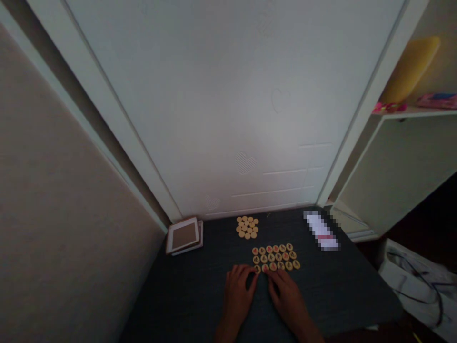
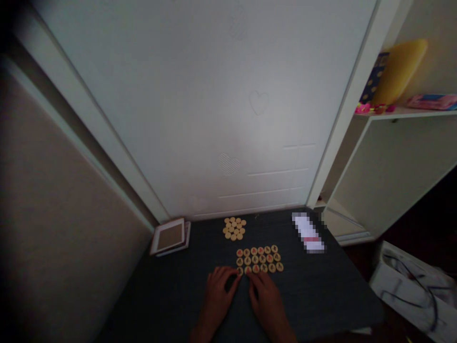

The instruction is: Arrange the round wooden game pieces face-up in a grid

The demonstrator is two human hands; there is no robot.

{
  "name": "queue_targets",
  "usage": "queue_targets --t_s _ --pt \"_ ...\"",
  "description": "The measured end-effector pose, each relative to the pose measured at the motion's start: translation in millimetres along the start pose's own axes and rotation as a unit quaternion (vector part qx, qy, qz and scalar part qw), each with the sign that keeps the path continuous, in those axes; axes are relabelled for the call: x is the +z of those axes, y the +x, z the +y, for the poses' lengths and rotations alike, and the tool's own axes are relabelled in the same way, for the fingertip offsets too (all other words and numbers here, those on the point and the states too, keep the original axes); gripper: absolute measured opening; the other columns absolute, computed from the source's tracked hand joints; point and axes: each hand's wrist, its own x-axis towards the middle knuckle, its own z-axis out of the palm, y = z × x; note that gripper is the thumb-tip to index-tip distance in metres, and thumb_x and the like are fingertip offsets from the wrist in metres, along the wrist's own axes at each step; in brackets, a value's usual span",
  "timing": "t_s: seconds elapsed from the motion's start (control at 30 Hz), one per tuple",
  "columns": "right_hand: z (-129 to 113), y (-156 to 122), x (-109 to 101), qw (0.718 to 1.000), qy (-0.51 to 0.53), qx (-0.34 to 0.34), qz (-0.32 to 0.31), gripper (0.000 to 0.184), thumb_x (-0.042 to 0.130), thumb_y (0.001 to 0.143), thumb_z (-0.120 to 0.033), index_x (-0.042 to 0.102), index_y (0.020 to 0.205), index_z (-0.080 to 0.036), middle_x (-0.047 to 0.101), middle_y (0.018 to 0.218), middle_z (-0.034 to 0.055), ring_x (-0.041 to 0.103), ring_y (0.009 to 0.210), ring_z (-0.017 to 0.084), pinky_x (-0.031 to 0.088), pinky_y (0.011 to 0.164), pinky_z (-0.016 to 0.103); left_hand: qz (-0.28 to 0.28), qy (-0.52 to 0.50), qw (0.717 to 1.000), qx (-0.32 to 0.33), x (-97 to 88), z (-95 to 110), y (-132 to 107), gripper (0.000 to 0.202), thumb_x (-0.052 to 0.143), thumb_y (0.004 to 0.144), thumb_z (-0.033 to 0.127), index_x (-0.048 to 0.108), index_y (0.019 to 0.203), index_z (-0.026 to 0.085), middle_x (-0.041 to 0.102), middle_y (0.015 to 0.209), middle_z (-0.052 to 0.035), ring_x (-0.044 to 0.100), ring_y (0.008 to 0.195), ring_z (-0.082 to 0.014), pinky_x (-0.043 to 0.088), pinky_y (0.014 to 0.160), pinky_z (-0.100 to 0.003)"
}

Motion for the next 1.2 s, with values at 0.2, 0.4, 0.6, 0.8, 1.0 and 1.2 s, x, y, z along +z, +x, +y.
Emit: queue_targets --t_s 0.2,0.4,0.6,0.8,1.0,1.2 --pt "0 1 -1 1.000 0.005 -0.006 0.010 0.037 0.051 0.095 -0.010 0.065 0.125 -0.027 0.073 0.105 0.0068 0.072 0.098 0.023 0.060 0.090 0.038 0.023 -0.024 0.999 -0.005 4.9 -3 -3 0.014 0.061 0.094 0.026 0.070 0.105 0.027 0.074 0.106 -0.0039 0.066 0.103 -0.0262 0.050 0.092 -0.044" --pt "-3 3 -7 0.999 0.029 0.002 0.028 0.030 0.051 0.097 -0.016 0.067 0.121 -0.027 0.075 0.103 0.0063 0.073 0.095 0.022 0.061 0.087 0.036 0.048 -0.001 0.999 0.026 -12.6 -29 34 0.023 0.050 0.099 0.023 0.065 0.117 0.023 0.071 0.113 -0.0069 0.066 0.106 -0.0234 0.055 0.093 -0.039" --pt "-5 2 -11 0.998 0.047 0.015 0.024 0.028 0.048 0.100 -0.022 0.066 0.121 -0.025 0.075 0.104 0.0082 0.073 0.095 0.023 0.061 0.088 0.038 0.028 0.090 0.993 0.078 -21.3 -53 90 0.034 0.053 0.095 0.017 0.063 0.127 0.024 0.065 0.131 -0.0075 0.057 0.120 -0.0268 0.050 0.099 -0.045" --pt "-4 2 -11 0.997 0.064 0.021 0.035 0.027 0.046 0.102 -0.026 0.067 0.118 -0.024 0.076 0.103 0.0081 0.074 0.095 0.023 0.061 0.086 0.035 0.014 0.140 0.986 0.095 -20.8 -58 78 0.030 0.055 0.094 0.017 0.067 0.121 0.025 0.067 0.127 -0.0094 0.060 0.114 -0.0300 0.050 0.092 -0.048" --pt "-6 3 -12 0.997 0.071 0.026 0.028 0.025 0.047 0.101 -0.026 0.070 0.110 -0.024 0.077 0.100 0.0069 0.075 0.090 0.022 0.062 0.083 0.033 -0.013 0.165 0.981 0.097 -36.5 -66 42 0.019 0.057 0.096 0.023 0.071 0.108 0.025 0.072 0.123 -0.0071 0.063 0.111 -0.0294 0.050 0.091 -0.047" --pt "-5 2 -12 0.997 0.064 0.018 0.024 0.026 0.046 0.100 -0.024 0.069 0.114 -0.024 0.077 0.101 0.0077 0.075 0.091 0.022 0.062 0.083 0.034 -0.035 0.099 0.993 0.058 -45.0 -58 28 0.014 0.059 0.094 0.024 0.071 0.102 0.025 0.076 0.110 -0.0056 0.069 0.103 -0.0277 0.053 0.089 -0.045"
